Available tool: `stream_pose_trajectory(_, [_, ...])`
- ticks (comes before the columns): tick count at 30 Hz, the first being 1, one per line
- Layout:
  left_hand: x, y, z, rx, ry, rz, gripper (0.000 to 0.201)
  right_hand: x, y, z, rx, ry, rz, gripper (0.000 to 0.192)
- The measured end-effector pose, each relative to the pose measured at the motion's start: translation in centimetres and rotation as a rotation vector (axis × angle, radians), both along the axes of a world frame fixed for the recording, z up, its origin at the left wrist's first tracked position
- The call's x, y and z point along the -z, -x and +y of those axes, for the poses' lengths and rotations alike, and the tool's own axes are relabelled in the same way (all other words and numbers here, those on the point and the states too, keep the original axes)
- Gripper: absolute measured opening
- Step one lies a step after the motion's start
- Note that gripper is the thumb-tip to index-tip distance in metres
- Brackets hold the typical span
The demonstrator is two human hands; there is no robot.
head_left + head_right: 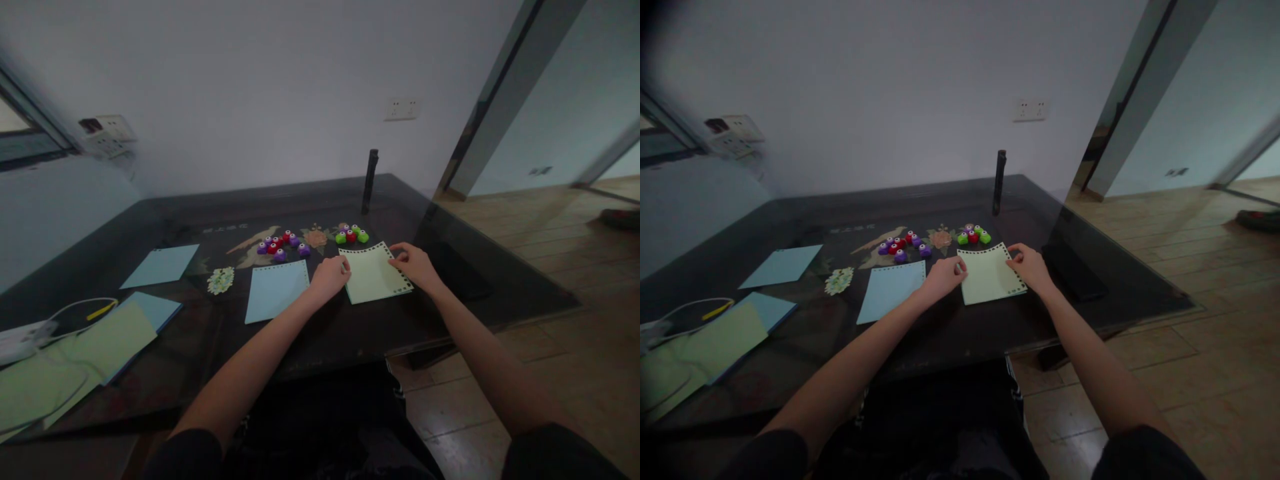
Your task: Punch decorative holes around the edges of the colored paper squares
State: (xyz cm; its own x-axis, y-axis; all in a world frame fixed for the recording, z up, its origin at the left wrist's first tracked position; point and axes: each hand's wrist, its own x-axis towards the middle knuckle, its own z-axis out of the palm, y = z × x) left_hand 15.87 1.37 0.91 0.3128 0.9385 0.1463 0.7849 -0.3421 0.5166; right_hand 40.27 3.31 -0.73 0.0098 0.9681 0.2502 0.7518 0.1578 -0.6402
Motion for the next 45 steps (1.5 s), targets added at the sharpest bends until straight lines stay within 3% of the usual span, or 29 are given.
stream_pose_trajectory(13, [0.5,-0.4,-0.5,-0.013,-0.008,0.179,0.021,0.4,0.7,0.1,0.026,0.054,-0.141,0.031])
stream_pose_trajectory(21, [0.6,-0.4,-0.7,-0.044,-0.039,0.268,0.023,1.0,0.7,0.2,-0.021,-0.012,-0.245,0.025])
stream_pose_trajectory(29, [-1.0,0.1,-1.5,-0.021,-0.072,0.205,0.023,0.9,0.6,0.0,-0.004,-0.101,-0.251,0.019])
stream_pose_trajectory(32, [-2.3,2.4,-1.9,0.020,-0.131,0.123,0.020,-0.3,1.2,-0.3,-0.015,-0.132,-0.202,0.017])
stream_pose_trajectory(35, [-2.8,7.0,-1.8,-0.003,-0.182,0.126,0.020,-1.7,2.8,-0.8,-0.085,-0.170,-0.165,0.015])
stream_pose_trajectory(40, [-1.2,15.3,-0.9,-0.056,-0.278,0.190,0.018,-3.1,8.1,-1.2,-0.340,-0.135,-0.131,0.013])
stream_pose_trajectory(45, [0.6,18.4,-0.6,-0.074,-0.242,0.178,0.024,-2.9,14.9,0.1,-0.510,-0.088,-0.262,0.013])
